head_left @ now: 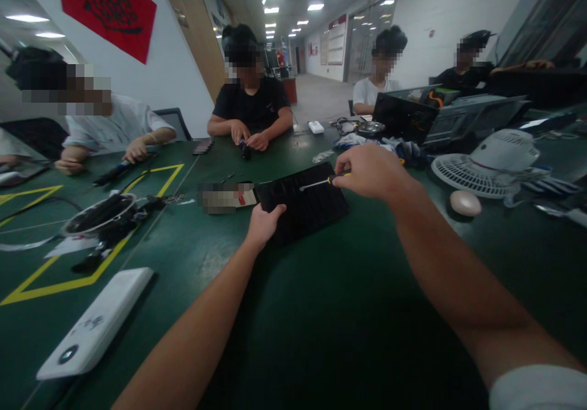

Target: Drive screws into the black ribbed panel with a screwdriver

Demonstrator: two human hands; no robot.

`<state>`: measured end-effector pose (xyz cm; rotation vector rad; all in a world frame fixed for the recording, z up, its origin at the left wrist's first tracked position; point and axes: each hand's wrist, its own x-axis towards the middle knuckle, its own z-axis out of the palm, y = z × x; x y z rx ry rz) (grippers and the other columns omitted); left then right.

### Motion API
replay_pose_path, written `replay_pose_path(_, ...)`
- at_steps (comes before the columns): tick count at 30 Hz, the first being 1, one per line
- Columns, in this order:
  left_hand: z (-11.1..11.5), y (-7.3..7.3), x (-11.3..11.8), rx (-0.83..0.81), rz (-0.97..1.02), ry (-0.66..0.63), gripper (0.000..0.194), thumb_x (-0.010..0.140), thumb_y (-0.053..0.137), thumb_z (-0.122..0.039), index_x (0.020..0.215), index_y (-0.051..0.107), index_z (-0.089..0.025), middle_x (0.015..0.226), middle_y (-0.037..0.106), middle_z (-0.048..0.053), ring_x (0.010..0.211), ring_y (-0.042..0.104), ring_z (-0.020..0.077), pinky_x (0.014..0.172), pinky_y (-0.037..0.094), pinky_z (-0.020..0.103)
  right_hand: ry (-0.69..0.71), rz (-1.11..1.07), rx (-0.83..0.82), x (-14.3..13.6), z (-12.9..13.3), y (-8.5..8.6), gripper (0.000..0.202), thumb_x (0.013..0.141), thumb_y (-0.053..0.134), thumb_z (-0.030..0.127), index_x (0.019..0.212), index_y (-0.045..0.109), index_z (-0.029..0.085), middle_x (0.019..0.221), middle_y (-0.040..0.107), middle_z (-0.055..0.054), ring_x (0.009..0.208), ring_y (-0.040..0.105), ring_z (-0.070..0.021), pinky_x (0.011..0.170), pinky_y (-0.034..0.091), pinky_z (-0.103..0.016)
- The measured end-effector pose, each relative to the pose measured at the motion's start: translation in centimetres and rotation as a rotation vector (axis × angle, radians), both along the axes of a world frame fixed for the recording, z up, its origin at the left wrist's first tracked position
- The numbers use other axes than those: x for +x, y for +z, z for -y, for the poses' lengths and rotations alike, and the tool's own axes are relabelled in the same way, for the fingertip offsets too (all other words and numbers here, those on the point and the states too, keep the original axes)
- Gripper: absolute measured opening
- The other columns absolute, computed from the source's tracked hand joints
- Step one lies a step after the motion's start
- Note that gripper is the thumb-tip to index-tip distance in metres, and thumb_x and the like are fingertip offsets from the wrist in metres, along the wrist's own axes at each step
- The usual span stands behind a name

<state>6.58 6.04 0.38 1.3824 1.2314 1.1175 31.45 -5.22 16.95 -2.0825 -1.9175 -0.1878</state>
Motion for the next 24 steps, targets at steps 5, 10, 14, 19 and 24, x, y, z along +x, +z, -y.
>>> replay_pose_path(5, 0.28, 0.24, 0.01, -0.013, 0.022, -0.003, 0.044, 0.064, 0.092, -0.043, 0.098, 0.079, -0.018, 0.102, 0.084, 0.013, 0.100, 0.080, 0.0346, 0.097, 0.062, 0.048, -0.036, 0.028, -0.071, -0.04, -0.10, -0.05, 0.023, 0.091, 0.074, 0.045, 0.097, 0.088, 0.028, 0.103, 0.084, -0.011, 0.103, 0.075, -0.0348, 0.081, 0.056, -0.045)
replay_pose_path(10, 0.09, -0.09, -0.10, 0.004, 0.029, -0.015, 0.046, 0.065, 0.092, -0.044, 0.100, 0.080, -0.017, 0.102, 0.084, 0.013, 0.098, 0.080, 0.0341, 0.096, 0.062, 0.047, -0.063, 0.081, -0.185, 0.03, -0.13, 0.01, 0.036, 0.100, 0.062, 0.050, 0.101, 0.087, 0.023, 0.111, 0.083, -0.018, 0.112, 0.075, -0.0408, 0.088, 0.057, -0.051)
replay_pose_path(14, -0.19, -0.44, -0.20, 0.003, 0.030, -0.025, 0.046, 0.066, 0.092, -0.046, 0.099, 0.080, -0.017, 0.102, 0.084, 0.013, 0.099, 0.080, 0.0347, 0.096, 0.062, 0.048, -0.063, 0.110, -0.283, 0.00, -0.13, 0.10, 0.046, 0.106, 0.049, 0.048, 0.112, 0.085, 0.019, 0.123, 0.081, -0.024, 0.118, 0.074, -0.0437, 0.090, 0.057, -0.054)
replay_pose_path(19, -0.25, -0.51, -0.37, 0.000, 0.028, -0.038, 0.045, 0.067, 0.092, -0.046, 0.100, 0.080, -0.018, 0.106, 0.085, 0.013, 0.101, 0.080, 0.0352, 0.095, 0.062, 0.048, -0.055, 0.112, -0.299, -0.10, 0.06, 0.22, 0.048, 0.107, 0.047, 0.048, 0.115, 0.084, 0.018, 0.124, 0.081, -0.023, 0.116, 0.076, -0.0417, 0.088, 0.058, -0.051)
replay_pose_path(24, -0.16, -0.43, -0.41, -0.012, 0.027, -0.034, 0.046, 0.066, 0.092, -0.048, 0.097, 0.080, -0.017, 0.102, 0.084, 0.012, 0.099, 0.080, 0.0345, 0.094, 0.062, 0.047, -0.047, 0.071, -0.261, 0.40, 0.45, 0.47, 0.036, 0.092, 0.072, 0.053, 0.113, 0.083, 0.026, 0.115, 0.082, -0.014, 0.109, 0.075, -0.0380, 0.082, 0.055, -0.046)
